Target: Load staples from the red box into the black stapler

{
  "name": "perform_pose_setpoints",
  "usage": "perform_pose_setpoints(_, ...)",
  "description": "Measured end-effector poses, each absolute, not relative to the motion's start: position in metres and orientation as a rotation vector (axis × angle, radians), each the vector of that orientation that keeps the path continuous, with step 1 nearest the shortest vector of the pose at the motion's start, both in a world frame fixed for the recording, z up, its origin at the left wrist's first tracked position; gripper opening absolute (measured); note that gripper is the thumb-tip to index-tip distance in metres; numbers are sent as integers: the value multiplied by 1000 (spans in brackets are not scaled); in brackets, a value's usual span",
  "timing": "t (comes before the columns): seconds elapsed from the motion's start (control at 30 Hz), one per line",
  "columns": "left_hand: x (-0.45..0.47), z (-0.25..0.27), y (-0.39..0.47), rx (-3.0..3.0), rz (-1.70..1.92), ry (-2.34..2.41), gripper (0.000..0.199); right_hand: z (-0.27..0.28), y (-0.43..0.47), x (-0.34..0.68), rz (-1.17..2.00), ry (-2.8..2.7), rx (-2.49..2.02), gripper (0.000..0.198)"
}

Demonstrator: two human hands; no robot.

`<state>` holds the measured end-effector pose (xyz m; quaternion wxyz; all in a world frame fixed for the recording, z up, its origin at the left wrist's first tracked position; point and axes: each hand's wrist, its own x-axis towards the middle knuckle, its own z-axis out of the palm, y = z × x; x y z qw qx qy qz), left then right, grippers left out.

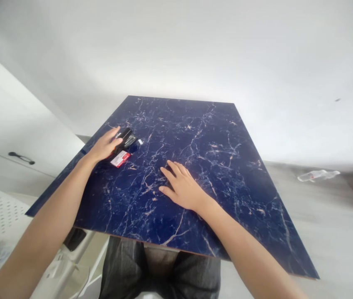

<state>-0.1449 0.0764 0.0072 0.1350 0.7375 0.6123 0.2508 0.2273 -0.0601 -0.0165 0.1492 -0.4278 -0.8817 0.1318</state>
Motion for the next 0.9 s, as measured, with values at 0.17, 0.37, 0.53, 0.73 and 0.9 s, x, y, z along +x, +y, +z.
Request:
perform_pose_setpoints(0.17, -139, 3, 78, 2083, 690, 1641, 58, -19, -59, 228, 365, -2535, -1215, 64)
perform_pose_setpoints(0.37, -111, 7, 68, 2149, 655, 1477, 61, -19, -59, 228, 347, -2522, -1195, 63)
perform_pose_setpoints(0.53, -67, 7, 43, 2301, 557, 1210, 64, -11, -54, 228, 279, -2334, -1251, 53)
perform_pose_setpoints(0.73, -32, 13, 11, 2460, 410, 856, 56, 0, -46, 242, 344, -2150, -1303, 43)
perform_pose_setpoints(0.9, -46, 24, 16, 2478, 316, 1009, 63, -9, -40, 241, 599, -2137, -1238, 37)
